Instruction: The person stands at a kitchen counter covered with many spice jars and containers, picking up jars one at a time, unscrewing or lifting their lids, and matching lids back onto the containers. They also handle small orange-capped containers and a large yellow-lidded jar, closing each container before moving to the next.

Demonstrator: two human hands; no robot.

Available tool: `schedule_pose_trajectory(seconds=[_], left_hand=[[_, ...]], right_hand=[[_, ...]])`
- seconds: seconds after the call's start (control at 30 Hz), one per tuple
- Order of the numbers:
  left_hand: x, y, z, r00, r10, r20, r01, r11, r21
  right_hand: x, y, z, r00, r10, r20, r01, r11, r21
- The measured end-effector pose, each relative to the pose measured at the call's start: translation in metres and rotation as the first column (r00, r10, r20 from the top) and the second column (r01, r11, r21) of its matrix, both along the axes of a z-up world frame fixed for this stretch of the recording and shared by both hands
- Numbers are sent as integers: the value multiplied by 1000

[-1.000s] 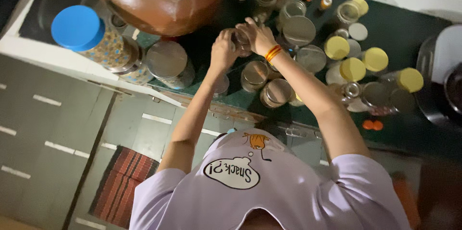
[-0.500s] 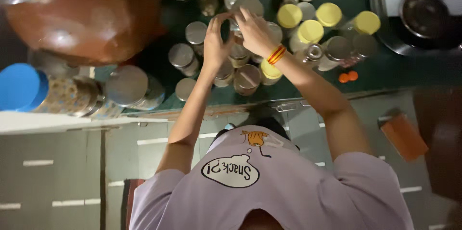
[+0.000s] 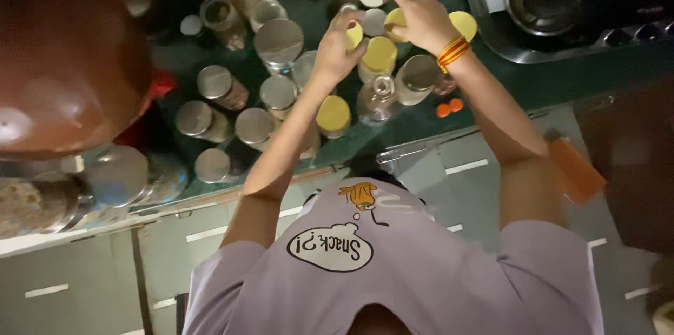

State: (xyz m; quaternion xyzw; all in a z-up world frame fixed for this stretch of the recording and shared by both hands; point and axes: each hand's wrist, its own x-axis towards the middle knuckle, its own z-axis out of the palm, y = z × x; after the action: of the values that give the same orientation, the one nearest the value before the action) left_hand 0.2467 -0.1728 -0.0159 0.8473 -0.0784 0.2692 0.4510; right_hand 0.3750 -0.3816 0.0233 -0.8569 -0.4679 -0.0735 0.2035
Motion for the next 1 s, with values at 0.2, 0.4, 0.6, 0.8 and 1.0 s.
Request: schedule_pose_trajectory(seconds=[0.2,0.4,0.6,0.8,1.0], left_hand=[[94,-39,-30,998,-53,45,55,997,-50],[149,-44,-52,999,34,-42,-37,997,-74],[157,-39,-56,963,183,-199,-207,972,-111],[161,-12,-65,916,333,-222,-340,941,11],[161,14,-83,889,383,-250,-408,912,-53]], right_hand=[[85,-49,-35,996,2,-91,-4,1000,-25],[162,-54,-90,986,84,-146,-91,995,-43],[228,-1,-140,952,202,-230,-245,953,-179],[261,72,-181,946,297,-132,-325,870,-372],[266,108,-217,917,370,-149,-395,788,-472]])
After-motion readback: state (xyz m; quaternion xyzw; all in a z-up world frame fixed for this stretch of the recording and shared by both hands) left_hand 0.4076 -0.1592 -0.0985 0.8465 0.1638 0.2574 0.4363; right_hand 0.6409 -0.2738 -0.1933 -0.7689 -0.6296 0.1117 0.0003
